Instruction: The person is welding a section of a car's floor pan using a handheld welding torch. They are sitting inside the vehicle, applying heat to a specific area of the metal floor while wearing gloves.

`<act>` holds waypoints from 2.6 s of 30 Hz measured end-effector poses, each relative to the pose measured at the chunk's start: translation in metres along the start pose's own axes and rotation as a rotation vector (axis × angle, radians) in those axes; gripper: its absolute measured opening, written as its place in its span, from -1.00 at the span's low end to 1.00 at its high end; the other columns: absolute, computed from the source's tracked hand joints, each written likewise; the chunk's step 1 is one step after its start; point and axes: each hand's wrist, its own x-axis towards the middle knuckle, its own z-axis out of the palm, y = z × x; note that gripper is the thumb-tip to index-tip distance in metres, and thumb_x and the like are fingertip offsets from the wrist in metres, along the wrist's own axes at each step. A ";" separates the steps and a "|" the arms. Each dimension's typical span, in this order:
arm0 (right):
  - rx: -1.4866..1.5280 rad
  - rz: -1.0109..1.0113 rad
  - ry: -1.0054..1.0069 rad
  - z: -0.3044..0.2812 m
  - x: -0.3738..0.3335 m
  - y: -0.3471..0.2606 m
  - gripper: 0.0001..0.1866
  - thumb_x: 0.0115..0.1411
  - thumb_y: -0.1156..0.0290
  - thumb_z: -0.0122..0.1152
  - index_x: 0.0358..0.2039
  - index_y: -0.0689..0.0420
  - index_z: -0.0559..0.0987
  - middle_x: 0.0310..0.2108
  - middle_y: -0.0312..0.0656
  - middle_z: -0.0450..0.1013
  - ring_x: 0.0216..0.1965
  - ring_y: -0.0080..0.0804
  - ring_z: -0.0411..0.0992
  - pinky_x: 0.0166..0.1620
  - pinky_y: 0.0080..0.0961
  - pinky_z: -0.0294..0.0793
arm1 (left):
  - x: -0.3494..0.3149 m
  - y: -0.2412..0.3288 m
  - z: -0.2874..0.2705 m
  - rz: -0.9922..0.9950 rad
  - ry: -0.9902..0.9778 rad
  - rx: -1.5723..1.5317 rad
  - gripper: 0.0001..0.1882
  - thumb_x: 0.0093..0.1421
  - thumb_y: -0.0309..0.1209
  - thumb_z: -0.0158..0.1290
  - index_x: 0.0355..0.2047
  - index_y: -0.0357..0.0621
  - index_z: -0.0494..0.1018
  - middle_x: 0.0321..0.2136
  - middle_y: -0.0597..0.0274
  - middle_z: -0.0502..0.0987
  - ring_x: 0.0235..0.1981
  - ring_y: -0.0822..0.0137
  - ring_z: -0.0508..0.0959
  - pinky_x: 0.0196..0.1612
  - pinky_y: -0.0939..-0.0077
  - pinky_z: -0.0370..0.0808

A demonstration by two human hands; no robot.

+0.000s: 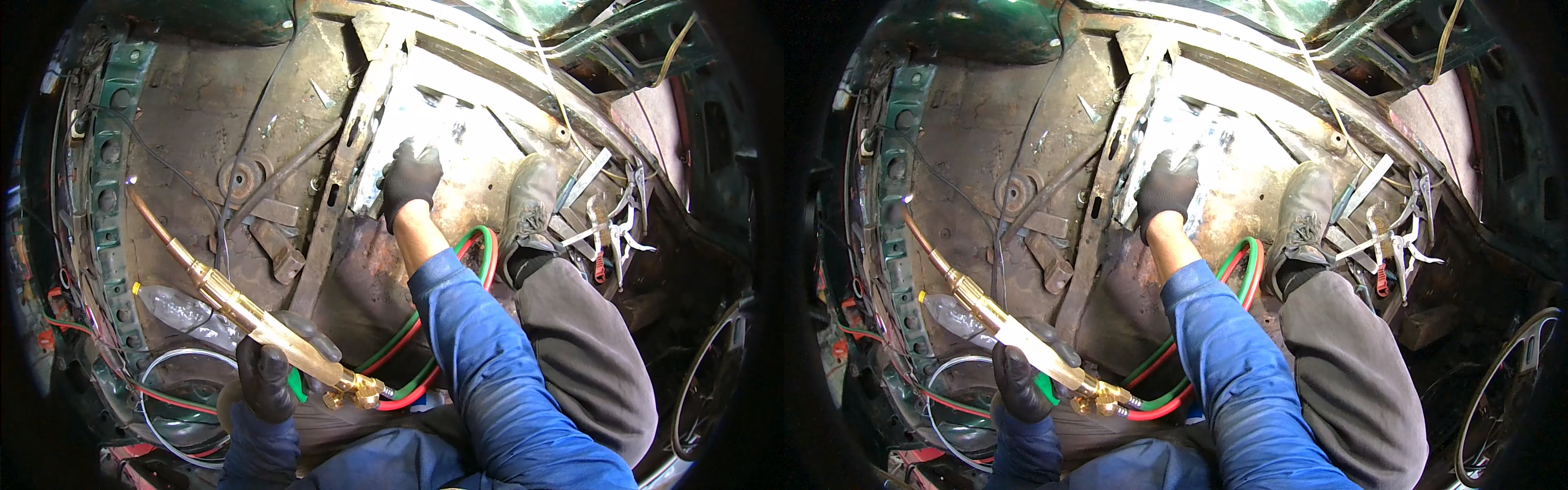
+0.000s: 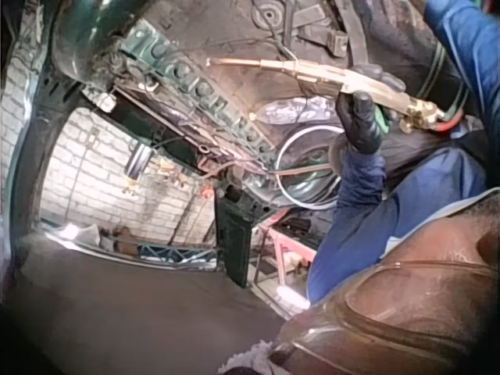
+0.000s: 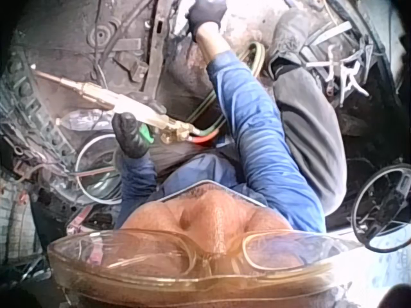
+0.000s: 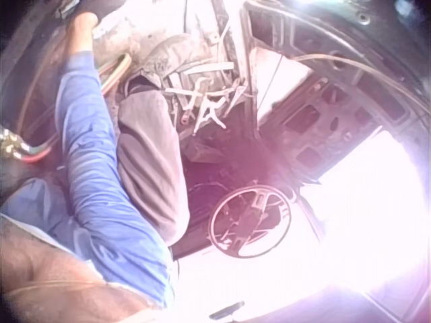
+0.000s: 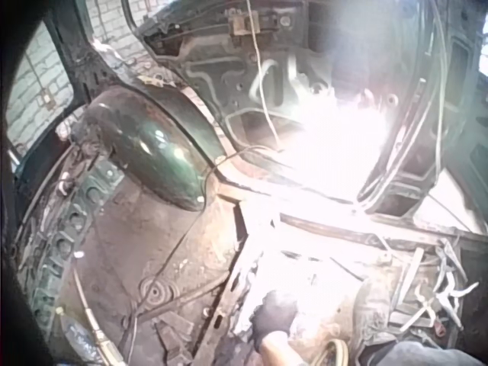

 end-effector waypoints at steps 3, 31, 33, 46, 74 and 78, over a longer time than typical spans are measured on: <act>-0.082 0.006 -0.093 -0.007 0.005 -0.004 -0.86 0.39 0.40 0.14 -0.21 0.16 0.38 -0.49 -0.22 0.40 -0.63 -0.47 0.37 -0.63 -0.42 0.36 | 0.000 0.003 0.003 -0.034 0.007 -0.029 -0.27 0.38 0.24 0.07 -0.05 -0.35 0.44 -0.38 -0.13 0.68 -0.63 0.33 0.60 -0.60 0.54 0.52; 0.222 0.142 0.031 -0.001 -0.003 -0.009 -0.80 0.52 0.24 0.02 -0.22 0.07 0.37 -0.51 -0.27 0.33 -0.66 -0.47 0.32 -0.65 -0.42 0.33 | 0.001 0.002 -0.003 -0.079 -0.027 -0.080 -0.25 0.35 0.25 0.10 -0.01 -0.33 0.42 -0.35 -0.15 0.67 -0.58 0.30 0.63 -0.55 0.52 0.55; 0.176 0.209 -0.056 0.003 -0.006 -0.011 -0.79 0.51 0.24 0.04 -0.24 0.08 0.37 -0.51 -0.26 0.34 -0.66 -0.47 0.31 -0.66 -0.43 0.32 | 0.000 0.003 -0.003 -0.084 -0.030 -0.084 -0.25 0.35 0.26 0.10 -0.01 -0.34 0.41 -0.36 -0.16 0.67 -0.59 0.30 0.62 -0.55 0.51 0.55; 0.076 -0.138 -0.009 -0.019 0.000 0.011 -0.79 0.41 0.40 0.14 -0.02 0.19 0.44 -0.46 -0.26 0.39 -0.56 -0.49 0.40 -0.56 -0.48 0.41 | 0.000 0.003 -0.002 -0.107 -0.079 -0.040 -0.25 0.34 0.27 0.11 -0.01 -0.31 0.43 -0.35 -0.14 0.68 -0.58 0.33 0.62 -0.54 0.52 0.54; -0.070 0.153 -0.036 -0.004 -0.006 -0.013 -0.81 0.43 0.30 0.20 -0.15 0.15 0.46 -0.51 -0.27 0.39 -0.65 -0.49 0.32 -0.62 -0.44 0.32 | 0.002 0.003 -0.001 -0.106 -0.063 -0.010 -0.23 0.34 0.28 0.09 -0.03 -0.34 0.43 -0.37 -0.10 0.69 -0.60 0.38 0.62 -0.58 0.58 0.53; -0.113 0.179 -0.093 -0.008 -0.004 -0.012 -0.80 0.43 0.29 0.19 -0.16 0.14 0.45 -0.52 -0.28 0.37 -0.66 -0.48 0.32 -0.62 -0.42 0.32 | 0.001 0.002 -0.002 -0.113 -0.059 -0.025 -0.22 0.34 0.30 0.08 -0.03 -0.34 0.43 -0.37 -0.09 0.69 -0.59 0.37 0.63 -0.57 0.56 0.54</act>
